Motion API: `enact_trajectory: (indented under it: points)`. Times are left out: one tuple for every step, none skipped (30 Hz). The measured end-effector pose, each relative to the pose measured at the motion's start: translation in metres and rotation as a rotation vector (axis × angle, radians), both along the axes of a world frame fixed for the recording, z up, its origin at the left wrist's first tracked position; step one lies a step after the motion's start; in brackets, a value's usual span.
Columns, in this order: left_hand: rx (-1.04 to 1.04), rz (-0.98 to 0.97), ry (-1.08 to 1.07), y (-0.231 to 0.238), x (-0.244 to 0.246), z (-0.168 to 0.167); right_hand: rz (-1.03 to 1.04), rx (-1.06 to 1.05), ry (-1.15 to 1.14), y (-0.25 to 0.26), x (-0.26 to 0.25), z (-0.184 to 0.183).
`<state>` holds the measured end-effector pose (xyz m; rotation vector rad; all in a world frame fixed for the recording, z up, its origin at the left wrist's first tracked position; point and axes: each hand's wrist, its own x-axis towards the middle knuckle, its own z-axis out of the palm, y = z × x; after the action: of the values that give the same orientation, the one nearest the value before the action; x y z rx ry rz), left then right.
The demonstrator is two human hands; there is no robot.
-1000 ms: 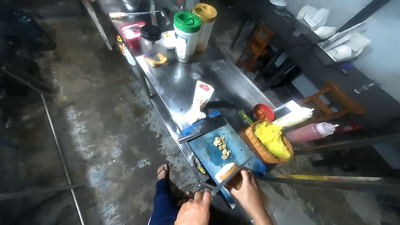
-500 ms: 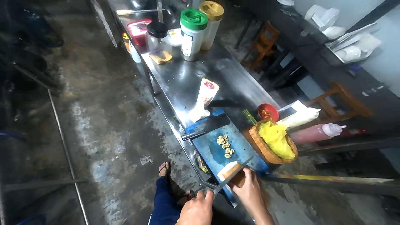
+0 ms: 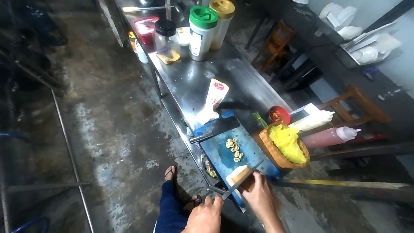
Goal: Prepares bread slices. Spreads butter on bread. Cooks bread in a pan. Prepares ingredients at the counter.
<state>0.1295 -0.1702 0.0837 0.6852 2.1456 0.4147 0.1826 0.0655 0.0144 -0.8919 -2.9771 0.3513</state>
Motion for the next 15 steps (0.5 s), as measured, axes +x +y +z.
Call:
enact_trajectory:
  points:
    - [0.004, 0.001, -0.008, -0.0003, -0.0005, 0.0002, -0.007, -0.008, -0.01, -0.001, -0.0005, 0.0013]
    - [0.008, 0.006, -0.025, -0.0006, -0.0013, 0.0007, -0.022, -0.032, -0.03, -0.0028, -0.0019, 0.0046]
    - [0.007, 0.006, -0.036, -0.0006, -0.0018, 0.0006, -0.03, -0.046, -0.037, -0.004, -0.0028, 0.0064]
    - [0.005, 0.004, -0.043, -0.0006, -0.0022, 0.0006, -0.035, -0.049, -0.044, -0.0039, -0.0028, 0.0061]
    - [0.005, 0.002, -0.045, -0.0006, -0.0023, 0.0006, -0.034, -0.046, -0.041, -0.0034, -0.0025, 0.0052]
    - [0.006, 0.001, -0.04, -0.0005, -0.0024, 0.0006, -0.034, -0.045, -0.035, -0.0031, -0.0022, 0.0046]
    - [0.006, 0.0, -0.037, -0.0004, -0.0025, 0.0009, -0.035, -0.046, -0.031, -0.0033, -0.0021, 0.0044]
    - [0.008, 0.0, -0.031, -0.0005, -0.0022, 0.0011, -0.035, -0.046, -0.028, -0.0034, -0.0019, 0.0042]
    - [0.01, 0.002, -0.024, -0.0006, -0.0019, 0.0011, -0.033, -0.044, -0.017, -0.0032, -0.0017, 0.0032]
    - [0.014, 0.003, -0.016, -0.0006, -0.0014, 0.0004, -0.029, -0.04, -0.005, -0.0028, -0.0015, 0.0025]
    - [0.017, 0.001, -0.01, -0.0007, -0.0009, -0.0006, -0.025, -0.037, 0.005, -0.0025, -0.0012, 0.0017]
    - [0.016, -0.001, -0.007, -0.0005, -0.0008, -0.0012, -0.022, -0.035, 0.009, -0.0022, -0.0009, 0.0012]
    - [0.009, -0.004, -0.01, 0.0, -0.0013, -0.0014, -0.02, -0.032, 0.01, -0.0017, -0.0006, 0.0007]
    - [0.009, -0.006, -0.013, 0.0004, -0.0019, -0.0018, -0.017, -0.028, 0.008, -0.0011, -0.0005, 0.0003]
    - [0.011, -0.007, -0.016, 0.0005, -0.0025, -0.0024, -0.015, -0.026, 0.009, -0.0008, -0.0005, 0.0004]
